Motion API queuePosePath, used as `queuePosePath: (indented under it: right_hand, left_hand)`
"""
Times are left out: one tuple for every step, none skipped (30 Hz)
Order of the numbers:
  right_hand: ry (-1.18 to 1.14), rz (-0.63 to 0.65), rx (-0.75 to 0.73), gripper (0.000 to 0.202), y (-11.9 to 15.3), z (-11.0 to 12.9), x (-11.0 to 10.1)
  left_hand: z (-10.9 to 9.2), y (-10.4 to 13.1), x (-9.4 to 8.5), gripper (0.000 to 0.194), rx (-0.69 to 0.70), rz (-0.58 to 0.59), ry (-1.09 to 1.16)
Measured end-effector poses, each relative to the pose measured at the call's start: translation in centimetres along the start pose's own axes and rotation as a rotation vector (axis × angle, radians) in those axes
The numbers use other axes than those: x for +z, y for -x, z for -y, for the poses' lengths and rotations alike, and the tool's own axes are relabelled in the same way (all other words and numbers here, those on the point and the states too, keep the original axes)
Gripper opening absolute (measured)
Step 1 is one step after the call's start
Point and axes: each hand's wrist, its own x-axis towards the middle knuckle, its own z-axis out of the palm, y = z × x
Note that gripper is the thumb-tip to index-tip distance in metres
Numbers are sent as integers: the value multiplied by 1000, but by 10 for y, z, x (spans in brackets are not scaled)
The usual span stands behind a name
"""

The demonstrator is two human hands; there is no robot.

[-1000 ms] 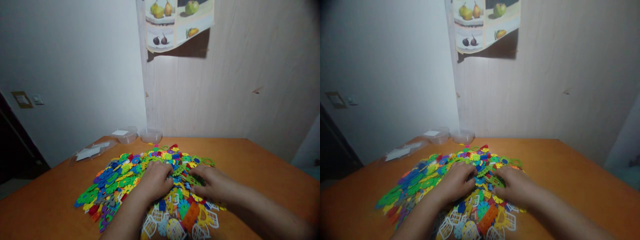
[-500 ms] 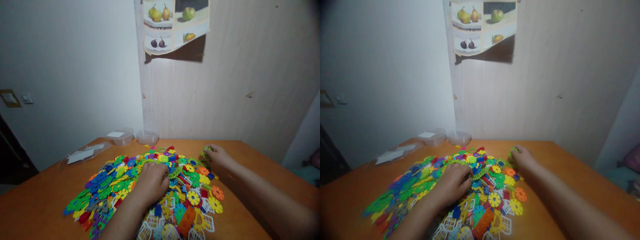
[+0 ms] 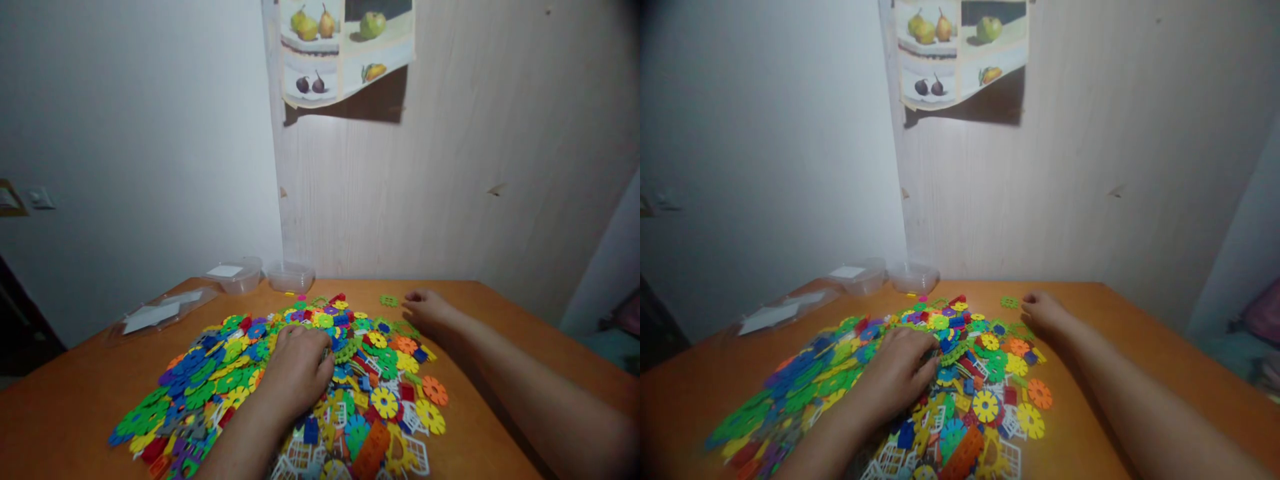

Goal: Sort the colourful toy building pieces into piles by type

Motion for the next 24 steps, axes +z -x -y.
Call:
queuePosePath:
  right_hand:
    - [10,45,-4,28,3,-3,-2]
    - [18,100,-12,30,7,-5,-5]
    - [24,158,-26,34,10,-6,-7]
    - [38,213,-42,38,13,-7,-10]
    - [59,261,-60,42,15,-8,-12]
    - [88,296,-79,44,17,-7,-14]
    - [122,320,-101,43,18,-7,-16]
    - [155,328,-123,41,19,-6,-17]
    - [178,317,-137,37,19,-6,-18]
    - [188,295,-145,33,19,-5,-18]
    - [186,264,-144,29,19,-5,-19]
    - [175,231,-134,25,18,-5,-19]
    - [157,195,-117,21,17,-5,-19]
    - [136,162,-100,16,16,-5,-20]
    - [113,132,-83,12,14,-5,-20]
    - [86,104,-68,9,11,-5,-20]
    - [53,70,-51,8,8,-4,-20]
    - [17,34,-31,11,4,-3,-20]
    - [-19,-1,-8,15,-1,-2,-19]
    - [-53,-32,16,19,-5,-1,-17]
    - [-84,-60,43,23,-9,0,-14]
    - [-113,-81,70,25,-13,1,-11]
    - [-140,-93,98,26,-16,2,-7]
    - [-167,-99,122,26,-19,2,-3]
  left_hand:
    - [0,0,0,15,4,-2,2]
    - [0,0,0,15,6,-6,4]
    - [0,0,1,15,8,-9,5]
    - [1,0,1,15,9,-12,5]
    - [1,0,2,15,11,-14,4]
    - [1,0,2,16,12,-17,2]
    - [2,0,3,16,13,-19,-1]
    - [2,0,3,16,16,-18,-2]
    - [2,-1,4,17,19,-19,-2]
    - [2,-1,4,17,22,-21,-1]
    - [2,-1,4,18,24,-22,2]
    - [3,-1,4,18,24,-23,5]
    - [3,-1,4,19,24,-25,7]
    - [3,-1,4,19,22,-27,10]
    - [3,-1,4,19,21,-29,12]
    - [3,-1,4,19,20,-30,14]
    - [3,-1,3,18,19,-33,17]
    - [3,-1,3,18,20,-36,21]
    - [3,-1,3,18,20,-38,24]
    - [3,0,3,18,19,-39,25]
    - [3,0,3,18,17,-39,24]
    - [3,0,3,18,13,-38,20]
    - [3,0,3,18,11,-35,14]
    - [3,0,3,18,9,-31,10]
